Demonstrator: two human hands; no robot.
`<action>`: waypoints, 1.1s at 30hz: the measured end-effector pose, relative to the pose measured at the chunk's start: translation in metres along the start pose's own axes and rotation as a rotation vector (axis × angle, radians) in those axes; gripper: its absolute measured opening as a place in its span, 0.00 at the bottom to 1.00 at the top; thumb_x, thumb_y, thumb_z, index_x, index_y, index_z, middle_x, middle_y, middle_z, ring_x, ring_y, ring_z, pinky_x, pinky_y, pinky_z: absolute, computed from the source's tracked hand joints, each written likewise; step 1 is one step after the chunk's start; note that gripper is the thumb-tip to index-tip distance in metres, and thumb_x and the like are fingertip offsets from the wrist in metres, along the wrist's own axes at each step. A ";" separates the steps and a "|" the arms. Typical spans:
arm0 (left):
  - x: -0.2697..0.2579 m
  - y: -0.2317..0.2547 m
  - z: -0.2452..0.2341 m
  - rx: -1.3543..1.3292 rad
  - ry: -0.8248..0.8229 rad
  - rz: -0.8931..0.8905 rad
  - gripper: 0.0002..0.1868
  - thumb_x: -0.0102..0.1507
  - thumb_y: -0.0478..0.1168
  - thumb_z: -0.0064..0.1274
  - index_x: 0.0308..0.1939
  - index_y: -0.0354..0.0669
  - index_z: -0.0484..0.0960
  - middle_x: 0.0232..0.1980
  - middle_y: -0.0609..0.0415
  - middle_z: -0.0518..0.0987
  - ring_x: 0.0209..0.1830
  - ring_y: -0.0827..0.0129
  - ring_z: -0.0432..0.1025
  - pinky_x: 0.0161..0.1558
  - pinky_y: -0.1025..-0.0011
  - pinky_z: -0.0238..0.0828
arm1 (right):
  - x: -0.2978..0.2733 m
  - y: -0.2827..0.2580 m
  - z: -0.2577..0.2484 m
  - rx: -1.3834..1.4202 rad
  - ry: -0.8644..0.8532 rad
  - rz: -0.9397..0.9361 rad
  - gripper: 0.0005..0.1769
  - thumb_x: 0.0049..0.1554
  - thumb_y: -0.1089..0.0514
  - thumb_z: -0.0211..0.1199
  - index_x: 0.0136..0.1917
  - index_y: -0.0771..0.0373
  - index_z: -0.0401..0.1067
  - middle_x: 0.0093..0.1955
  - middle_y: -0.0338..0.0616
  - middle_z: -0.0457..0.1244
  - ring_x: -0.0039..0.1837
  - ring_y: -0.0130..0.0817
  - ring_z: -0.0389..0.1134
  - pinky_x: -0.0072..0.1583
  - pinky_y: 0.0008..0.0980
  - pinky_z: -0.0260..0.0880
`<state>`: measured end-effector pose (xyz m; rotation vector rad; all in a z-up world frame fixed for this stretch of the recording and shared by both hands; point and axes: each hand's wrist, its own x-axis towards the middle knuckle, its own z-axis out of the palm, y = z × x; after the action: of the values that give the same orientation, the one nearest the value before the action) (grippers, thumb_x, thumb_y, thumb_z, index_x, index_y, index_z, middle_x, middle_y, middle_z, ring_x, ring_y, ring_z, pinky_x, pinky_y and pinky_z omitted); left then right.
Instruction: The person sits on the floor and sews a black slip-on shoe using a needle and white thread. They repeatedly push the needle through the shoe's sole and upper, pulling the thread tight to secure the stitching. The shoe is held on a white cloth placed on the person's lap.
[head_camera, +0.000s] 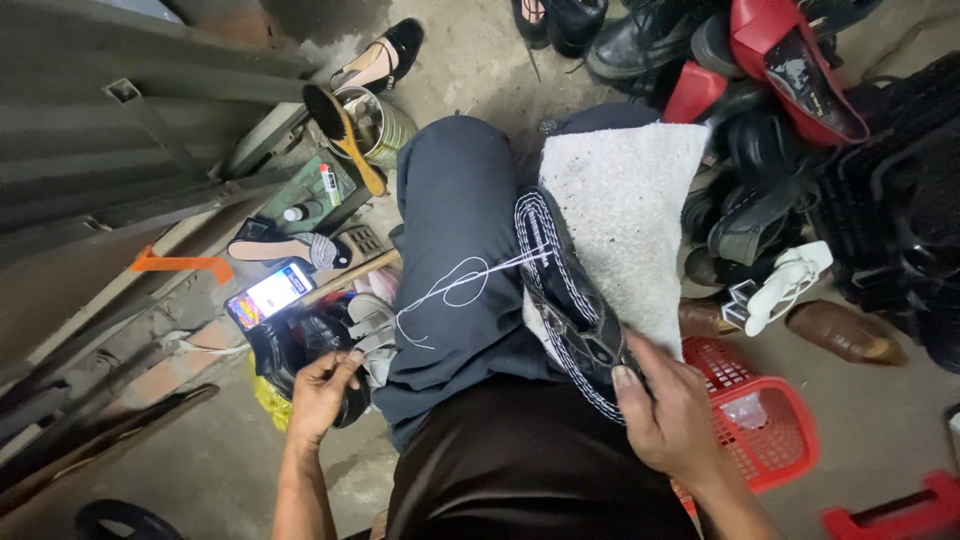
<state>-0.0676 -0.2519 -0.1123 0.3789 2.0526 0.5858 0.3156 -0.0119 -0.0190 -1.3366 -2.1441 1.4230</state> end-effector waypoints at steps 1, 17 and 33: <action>0.000 -0.004 -0.004 0.004 0.001 0.001 0.20 0.66 0.46 0.59 0.20 0.47 0.81 0.19 0.62 0.73 0.15 0.78 0.53 0.21 0.75 0.51 | -0.001 -0.001 -0.002 0.004 0.002 0.001 0.28 0.62 0.51 0.45 0.68 0.70 0.68 0.55 0.52 0.72 0.48 0.39 0.75 0.45 0.38 0.79; -0.002 -0.049 -0.027 0.117 0.156 -0.198 0.14 0.66 0.49 0.57 0.34 0.43 0.84 0.41 0.52 0.82 0.43 0.64 0.74 0.48 0.62 0.70 | -0.002 -0.004 -0.025 0.112 0.067 0.172 0.24 0.60 0.54 0.48 0.63 0.67 0.74 0.36 0.38 0.69 0.31 0.28 0.64 0.35 0.31 0.63; -0.006 -0.005 -0.036 -0.414 0.862 -0.308 0.22 0.74 0.47 0.51 0.26 0.48 0.69 0.17 0.52 0.67 0.10 0.70 0.58 0.12 0.66 0.43 | -0.023 0.011 -0.035 0.346 -0.015 0.349 0.28 0.64 0.45 0.42 0.63 0.61 0.74 0.33 0.40 0.71 0.32 0.28 0.69 0.34 0.29 0.69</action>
<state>-0.0951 -0.2681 -0.0944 -0.5214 2.6207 1.0746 0.3561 -0.0077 -0.0047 -1.6101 -1.6216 1.8337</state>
